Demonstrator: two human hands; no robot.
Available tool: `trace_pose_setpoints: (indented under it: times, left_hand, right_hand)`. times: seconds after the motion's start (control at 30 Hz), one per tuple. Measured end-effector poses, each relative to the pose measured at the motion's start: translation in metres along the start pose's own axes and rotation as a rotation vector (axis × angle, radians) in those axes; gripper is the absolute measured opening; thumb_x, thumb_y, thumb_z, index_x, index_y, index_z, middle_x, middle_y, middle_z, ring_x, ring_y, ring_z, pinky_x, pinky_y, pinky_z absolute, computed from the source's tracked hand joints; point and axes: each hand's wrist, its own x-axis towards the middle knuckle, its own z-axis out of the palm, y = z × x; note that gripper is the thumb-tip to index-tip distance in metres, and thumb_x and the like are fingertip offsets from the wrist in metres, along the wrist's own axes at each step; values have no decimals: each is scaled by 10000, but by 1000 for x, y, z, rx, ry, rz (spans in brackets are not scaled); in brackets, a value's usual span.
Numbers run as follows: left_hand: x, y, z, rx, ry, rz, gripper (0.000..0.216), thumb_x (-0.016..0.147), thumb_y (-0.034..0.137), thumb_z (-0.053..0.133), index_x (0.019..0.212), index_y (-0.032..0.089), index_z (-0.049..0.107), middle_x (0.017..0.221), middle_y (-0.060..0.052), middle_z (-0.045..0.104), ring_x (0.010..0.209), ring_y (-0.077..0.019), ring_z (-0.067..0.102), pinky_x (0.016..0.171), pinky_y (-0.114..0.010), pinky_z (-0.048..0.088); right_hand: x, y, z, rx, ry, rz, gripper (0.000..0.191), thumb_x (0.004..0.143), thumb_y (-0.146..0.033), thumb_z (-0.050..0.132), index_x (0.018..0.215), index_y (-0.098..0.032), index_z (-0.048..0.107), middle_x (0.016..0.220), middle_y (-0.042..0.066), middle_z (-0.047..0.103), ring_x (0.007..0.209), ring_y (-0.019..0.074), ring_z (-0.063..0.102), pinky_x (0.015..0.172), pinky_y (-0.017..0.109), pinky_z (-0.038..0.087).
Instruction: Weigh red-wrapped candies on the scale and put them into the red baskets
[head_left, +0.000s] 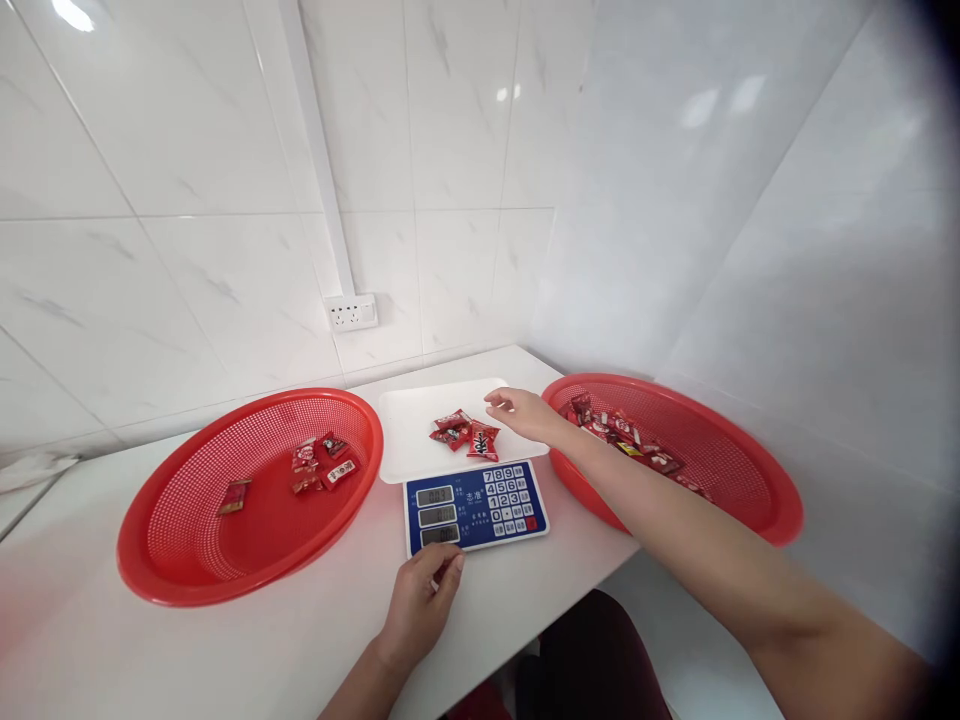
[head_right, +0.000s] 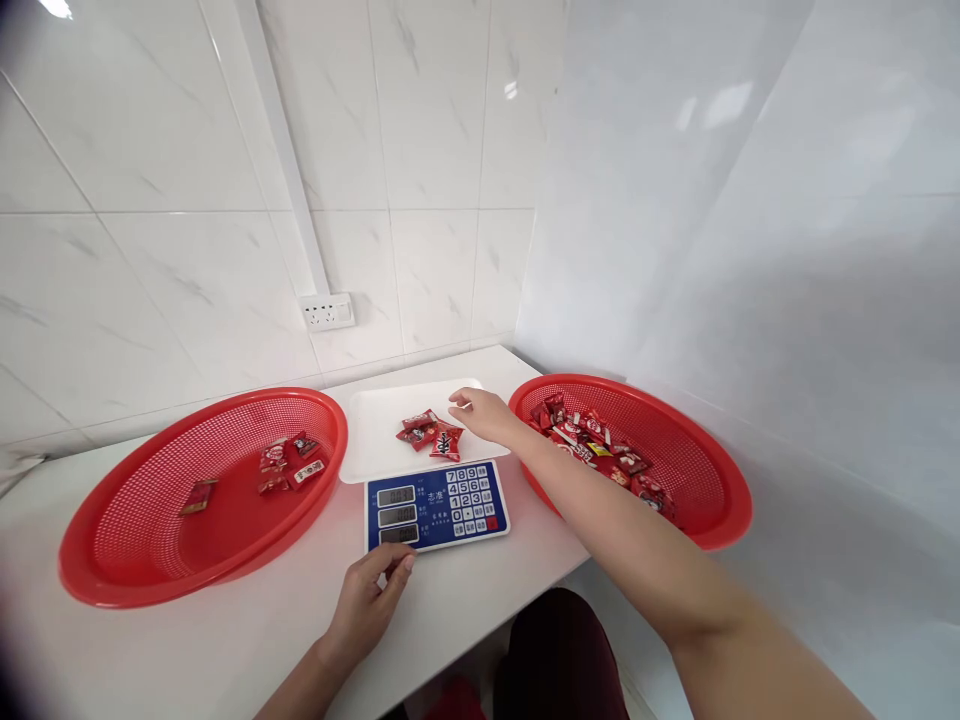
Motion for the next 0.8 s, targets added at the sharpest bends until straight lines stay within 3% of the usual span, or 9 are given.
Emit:
trace_pose_setpoints:
  times: [0.2, 0.33, 0.47, 0.6, 0.8]
  left_hand:
    - [-1, 2, 4, 11, -45, 19, 281, 875, 354, 380, 823, 190, 602, 736, -46, 626, 642, -141, 551, 583, -241, 449]
    - [-1, -1, 3, 11, -21, 8, 268, 873, 350, 390, 825, 187, 597, 735, -40, 626, 637, -135, 550, 578, -233, 448]
    - [-1, -1, 1, 28, 0, 8, 246, 873, 328, 399, 825, 192, 598, 729, -28, 627, 628, -126, 544, 572, -227, 446]
    - [-1, 0, 1, 24, -3, 12, 256, 877, 328, 387, 810, 193, 594, 719, -31, 622, 627, -128, 541, 569, -229, 449]
    - [-1, 0, 2, 25, -7, 38, 253, 878, 325, 388, 806, 194, 593, 694, -27, 610, 614, -124, 536, 571, -226, 444]
  right_hand:
    - [-15, -11, 18, -133, -126, -388, 433, 808, -395, 512, 1220, -262, 520, 1272, 52, 516, 1223, 264, 382, 1002, 424, 304]
    - [-14, -22, 39, -232, -223, -380, 543, 804, -516, 464, 1299, -298, 423, 1422, 24, 326, 1313, 314, 194, 1020, 503, 221]
    - [-13, -29, 48, -212, -279, -412, 510, 809, -522, 456, 1273, -310, 450, 1387, 24, 387, 1321, 281, 182, 1031, 524, 153]
    - [-13, -28, 45, -147, -253, -429, 483, 817, -479, 474, 1272, -320, 443, 1348, 29, 442, 1314, 267, 215, 1030, 527, 137]
    - [-13, -8, 29, -129, -196, -328, 680, 734, -479, 587, 1344, -333, 323, 1406, 62, 340, 1303, 287, 244, 1019, 481, 226]
